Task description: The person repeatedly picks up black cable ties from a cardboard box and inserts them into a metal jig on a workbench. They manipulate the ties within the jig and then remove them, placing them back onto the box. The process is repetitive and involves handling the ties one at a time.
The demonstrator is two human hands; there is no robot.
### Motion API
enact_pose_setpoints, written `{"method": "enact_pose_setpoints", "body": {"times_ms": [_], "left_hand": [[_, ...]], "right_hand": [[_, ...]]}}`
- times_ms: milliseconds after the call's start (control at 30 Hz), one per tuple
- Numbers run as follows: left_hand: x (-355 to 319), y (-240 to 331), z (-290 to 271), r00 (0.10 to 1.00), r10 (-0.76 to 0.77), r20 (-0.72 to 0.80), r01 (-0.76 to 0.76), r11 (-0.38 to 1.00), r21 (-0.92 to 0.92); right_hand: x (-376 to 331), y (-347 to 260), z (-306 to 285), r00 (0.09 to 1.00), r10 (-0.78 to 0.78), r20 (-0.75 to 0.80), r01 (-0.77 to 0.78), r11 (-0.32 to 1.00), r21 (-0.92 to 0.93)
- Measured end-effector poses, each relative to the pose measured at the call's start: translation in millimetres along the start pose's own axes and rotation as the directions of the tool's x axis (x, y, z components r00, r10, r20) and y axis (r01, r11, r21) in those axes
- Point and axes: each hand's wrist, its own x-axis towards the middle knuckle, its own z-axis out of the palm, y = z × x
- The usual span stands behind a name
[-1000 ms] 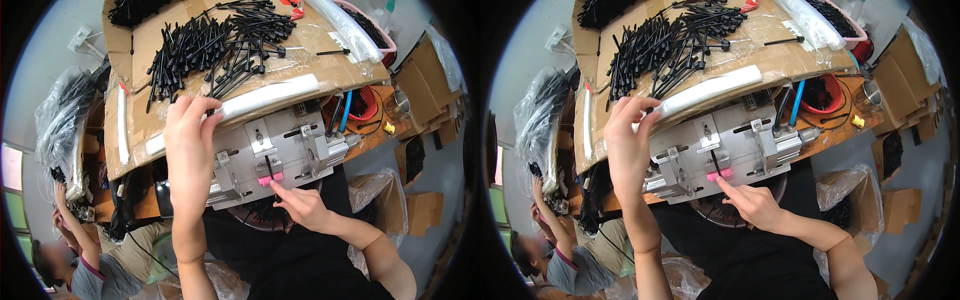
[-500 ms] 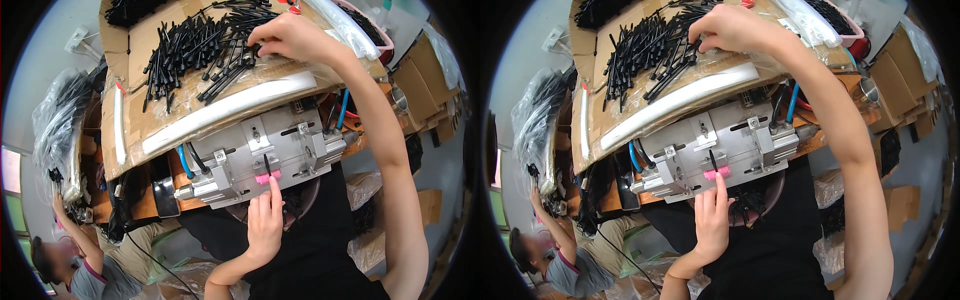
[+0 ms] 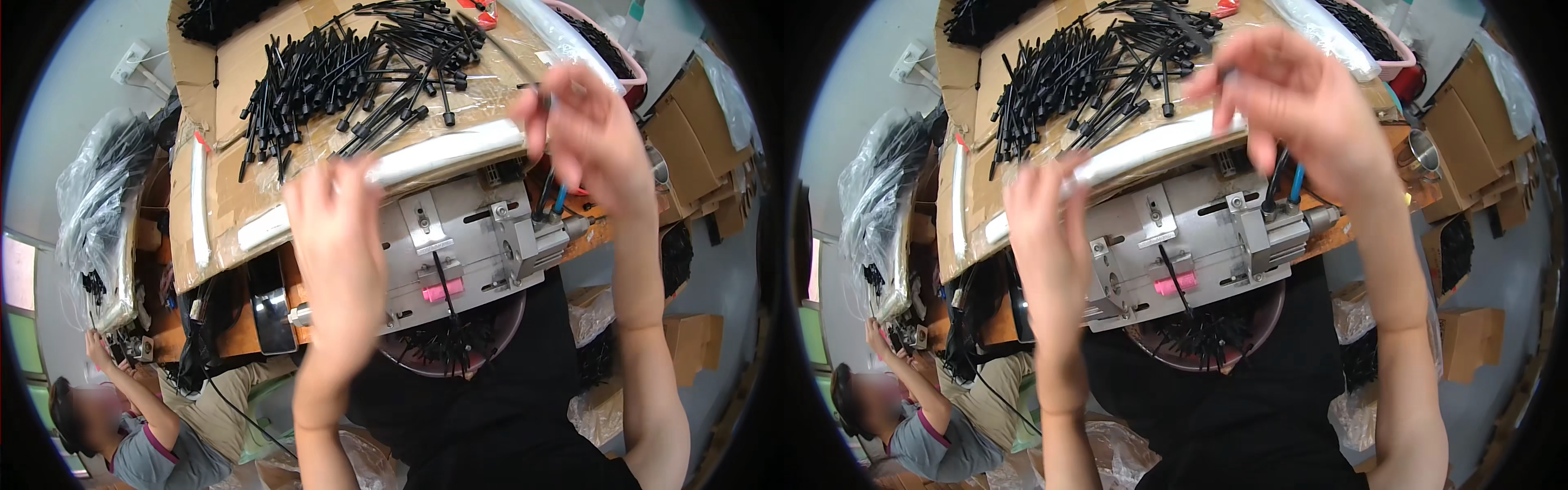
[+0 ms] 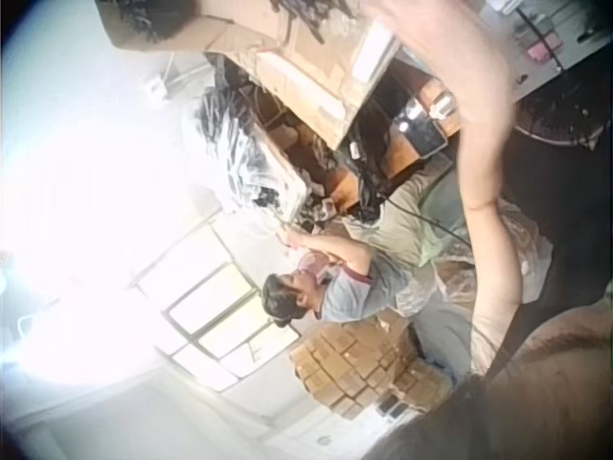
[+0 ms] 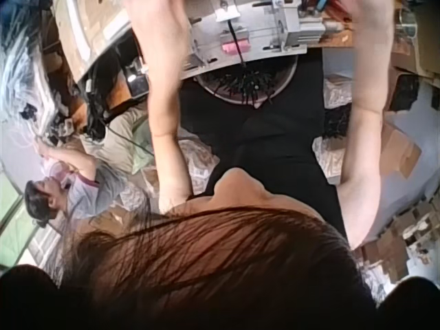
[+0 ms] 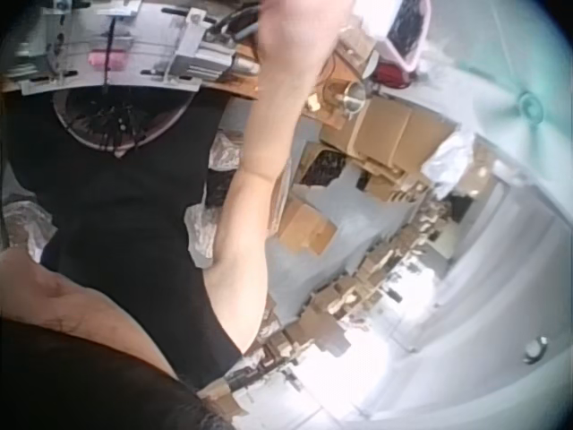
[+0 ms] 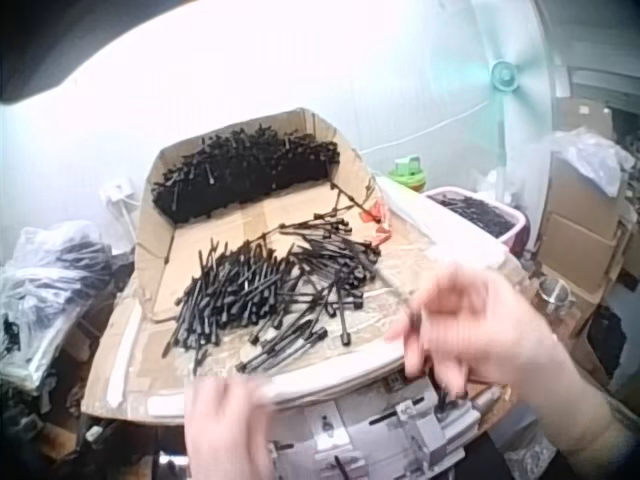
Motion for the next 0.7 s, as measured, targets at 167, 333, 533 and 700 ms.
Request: {"method": "enact_pose_setpoints", "body": {"times_ms": [167, 333, 533, 700], "left_hand": [[68, -47, 17, 0.976, 0.047, 0.211, -0.034, 0.997, -0.067], [75, -39, 12, 0.987, 0.066, 0.146, -0.043, 0.988, -0.15], [58, -45, -10, 0.995, 0.046, 0.092, -0.041, 0.998, -0.055], [45, -49, -25, 0.993, -0.006, 0.118, 0.018, 0.995, -0.097]], "right_hand": [[-107, 51, 66, 0.97, -0.172, 0.174, 0.244, 0.638, -0.73], [-163, 86, 94, 0.984, 0.022, 0.175, 0.136, 0.539, -0.831], [-156, 94, 96, 0.981, 0.028, 0.191, 0.15, 0.513, -0.845], [-158, 88, 95, 0.986, 0.002, 0.166, 0.138, 0.549, -0.824]]}}
